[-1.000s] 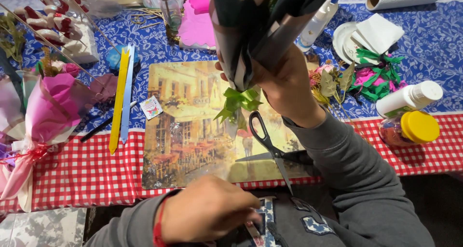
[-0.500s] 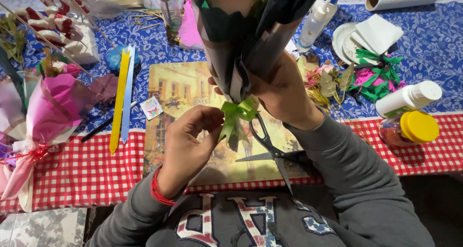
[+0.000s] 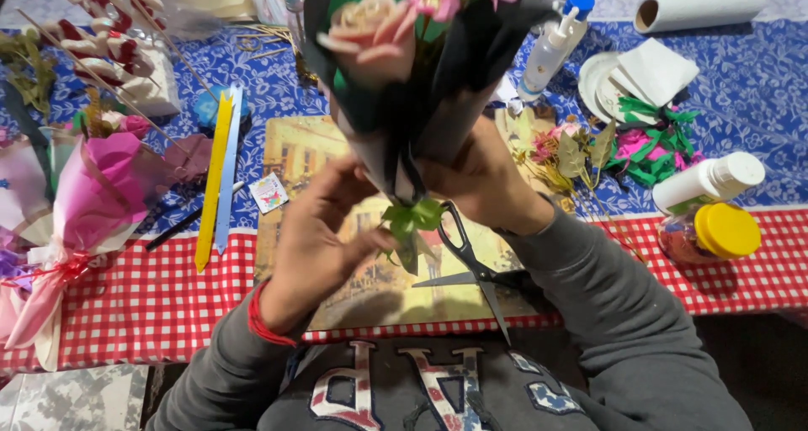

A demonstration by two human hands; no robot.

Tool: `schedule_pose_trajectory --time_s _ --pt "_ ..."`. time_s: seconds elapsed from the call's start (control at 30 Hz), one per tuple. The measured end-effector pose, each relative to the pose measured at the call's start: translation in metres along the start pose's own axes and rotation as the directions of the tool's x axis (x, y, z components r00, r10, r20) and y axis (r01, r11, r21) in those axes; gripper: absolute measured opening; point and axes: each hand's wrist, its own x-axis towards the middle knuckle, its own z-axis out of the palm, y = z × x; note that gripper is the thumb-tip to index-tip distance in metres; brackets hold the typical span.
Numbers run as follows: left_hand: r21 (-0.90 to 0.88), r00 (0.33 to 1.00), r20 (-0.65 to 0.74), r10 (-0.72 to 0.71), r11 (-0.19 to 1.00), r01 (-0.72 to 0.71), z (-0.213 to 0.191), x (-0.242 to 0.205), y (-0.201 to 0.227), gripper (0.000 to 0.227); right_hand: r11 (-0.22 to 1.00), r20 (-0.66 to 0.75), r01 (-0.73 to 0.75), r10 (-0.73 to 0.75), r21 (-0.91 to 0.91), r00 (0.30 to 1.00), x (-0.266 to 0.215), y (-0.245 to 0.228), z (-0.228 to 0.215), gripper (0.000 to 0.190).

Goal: Decorating a small flower bouquet with ribbons and star-shaped confetti decorations.

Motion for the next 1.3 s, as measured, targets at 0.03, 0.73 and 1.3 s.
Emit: schedule_pose_trajectory --time_s 0.03,0.73,1.3 --pt "0.001 1.000 -0.002 0.005 1.000 -0.005 0.002 -0.003 -0.002 0.062 1.000 0.004 0.002 -0.002 -0.002 1.000 -0.001 0.005 -0.001 0.034" --pt "0.706 0.921 0.027 0.389 0.645 -0.293 -0.020 -0.037 -0.054 0.031 0.964 0.204 -0.221 0.249 -0.151 0.947 -0.022 0.040 0.010 0.021" --pt "-0.056 0.966 0.071 -0.251 0.965 0.255 -0.032 -0.058 -0.090 0.024 -0.273 0.648 0.635 0.052 -0.723 0.760 0.031 -0.094 0.069 0.021"
